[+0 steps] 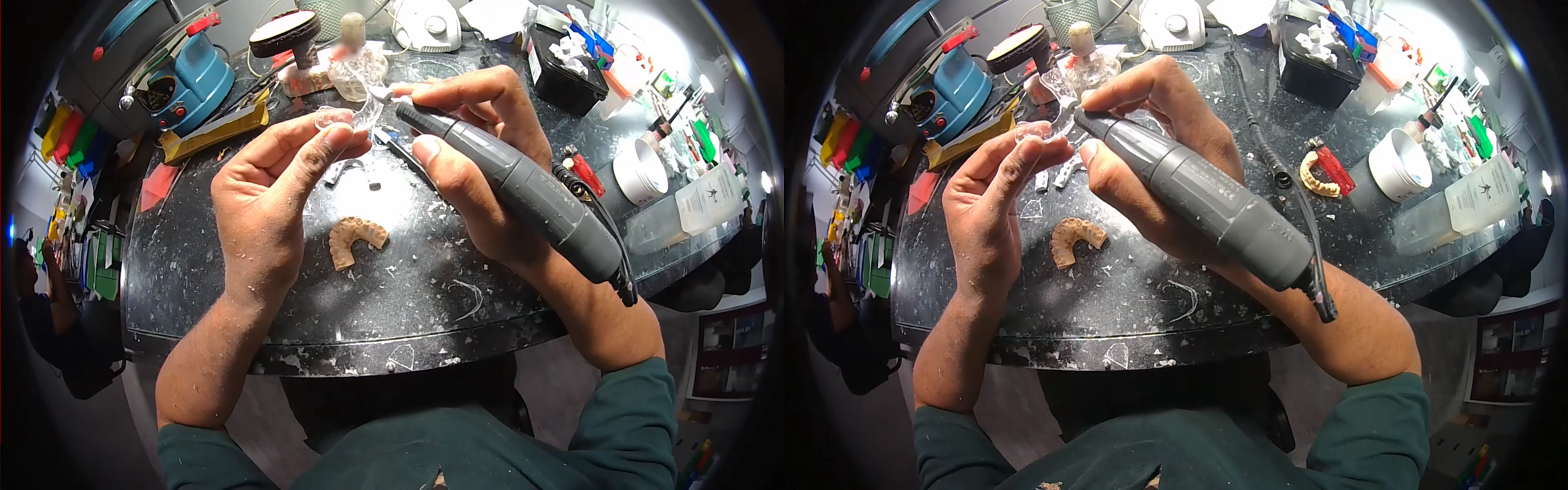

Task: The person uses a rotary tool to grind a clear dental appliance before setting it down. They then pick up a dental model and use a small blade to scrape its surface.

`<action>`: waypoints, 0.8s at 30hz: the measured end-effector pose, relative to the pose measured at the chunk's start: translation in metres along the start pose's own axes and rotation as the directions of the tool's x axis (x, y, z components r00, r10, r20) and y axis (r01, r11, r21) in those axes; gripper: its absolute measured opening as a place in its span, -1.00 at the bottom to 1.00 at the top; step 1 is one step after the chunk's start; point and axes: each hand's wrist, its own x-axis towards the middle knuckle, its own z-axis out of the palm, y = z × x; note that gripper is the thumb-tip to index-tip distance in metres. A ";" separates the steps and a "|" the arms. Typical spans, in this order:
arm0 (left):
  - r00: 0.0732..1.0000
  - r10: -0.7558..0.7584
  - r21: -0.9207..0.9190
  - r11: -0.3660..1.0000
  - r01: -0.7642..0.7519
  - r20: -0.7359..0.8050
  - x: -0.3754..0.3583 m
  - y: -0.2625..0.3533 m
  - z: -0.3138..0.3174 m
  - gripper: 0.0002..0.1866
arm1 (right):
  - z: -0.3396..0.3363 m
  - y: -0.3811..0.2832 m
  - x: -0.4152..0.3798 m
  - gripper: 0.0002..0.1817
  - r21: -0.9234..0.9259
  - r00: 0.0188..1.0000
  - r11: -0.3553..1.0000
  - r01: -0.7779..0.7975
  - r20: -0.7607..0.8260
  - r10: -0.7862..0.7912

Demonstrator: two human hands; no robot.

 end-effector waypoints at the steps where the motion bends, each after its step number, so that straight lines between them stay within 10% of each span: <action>1: 1.000 0.001 0.000 1.000 -0.001 0.000 0.000 0.000 0.000 -0.77 | 0.001 0.002 -0.001 -0.68 0.026 1.000 1.000 -0.007 0.006 0.007; 24: 0.999 0.033 0.033 0.999 -0.033 0.013 0.001 -0.004 -0.003 -0.76 | -0.003 -0.007 0.001 -0.68 0.039 0.994 0.994 -0.098 0.048 0.096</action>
